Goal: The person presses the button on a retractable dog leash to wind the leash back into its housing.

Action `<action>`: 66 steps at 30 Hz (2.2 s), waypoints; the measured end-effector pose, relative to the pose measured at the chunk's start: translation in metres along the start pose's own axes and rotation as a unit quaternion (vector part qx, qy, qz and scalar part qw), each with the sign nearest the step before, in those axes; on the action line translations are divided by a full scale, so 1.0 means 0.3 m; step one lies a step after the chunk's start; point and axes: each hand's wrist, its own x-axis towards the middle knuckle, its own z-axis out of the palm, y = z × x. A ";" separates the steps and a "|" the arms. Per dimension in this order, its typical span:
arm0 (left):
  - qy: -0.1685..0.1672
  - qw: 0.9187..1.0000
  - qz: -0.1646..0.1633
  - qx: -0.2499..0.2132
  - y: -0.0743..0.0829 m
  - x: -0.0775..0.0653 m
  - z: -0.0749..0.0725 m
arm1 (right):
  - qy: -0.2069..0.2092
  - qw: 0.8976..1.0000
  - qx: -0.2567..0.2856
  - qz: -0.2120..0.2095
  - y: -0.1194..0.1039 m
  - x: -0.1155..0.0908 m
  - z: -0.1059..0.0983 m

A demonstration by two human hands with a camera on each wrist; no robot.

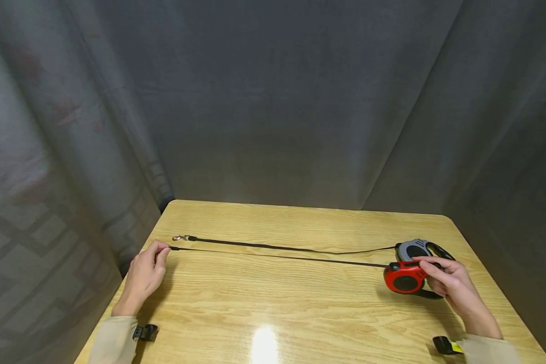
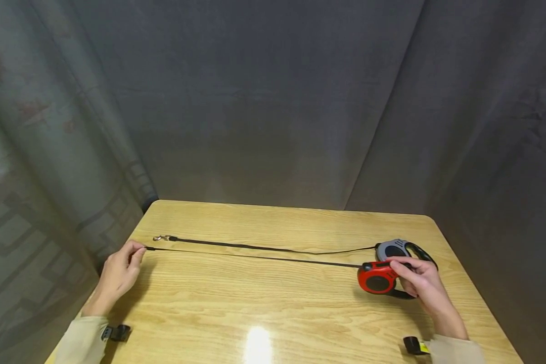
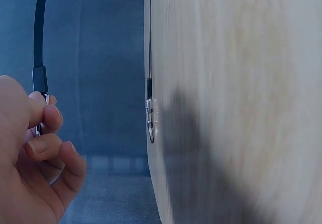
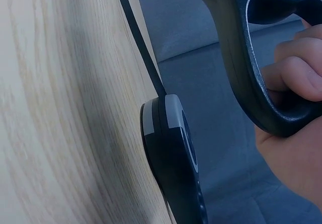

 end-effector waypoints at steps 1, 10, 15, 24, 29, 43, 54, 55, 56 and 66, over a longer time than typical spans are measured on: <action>0.000 1.000 0.000 0.000 0.000 -0.001 0.000 | -0.001 1.000 0.000 0.001 0.001 0.001 0.001; 0.003 1.000 0.004 -0.003 -0.003 -0.008 0.008 | 0.001 1.000 -0.001 0.010 0.004 0.003 0.005; 0.009 1.000 0.009 -0.010 0.000 -0.008 0.018 | 0.000 1.000 -0.006 0.010 0.004 0.005 0.008; 0.012 1.000 0.011 -0.022 0.010 -0.010 0.024 | -0.003 1.000 -0.006 0.005 0.009 0.005 0.009; 0.008 1.000 0.007 -0.022 0.009 -0.012 0.025 | -0.003 1.000 -0.010 0.006 0.010 0.007 0.008; 0.006 1.000 0.013 -0.019 0.017 -0.001 0.030 | -0.006 0.999 -0.028 0.014 0.012 0.020 0.019; -0.012 1.000 0.011 -0.021 0.025 -0.005 0.033 | -0.001 0.999 -0.040 0.023 0.020 0.023 0.036; -0.011 1.000 0.011 -0.022 0.027 -0.004 0.033 | 0.000 0.999 -0.039 0.024 0.020 0.023 0.037; -0.010 1.000 0.011 -0.022 0.027 -0.003 0.033 | -0.001 0.999 -0.037 0.025 0.020 0.023 0.038; -0.012 1.000 0.014 -0.015 0.026 0.004 0.035 | -0.002 0.999 -0.030 0.025 0.024 0.025 0.045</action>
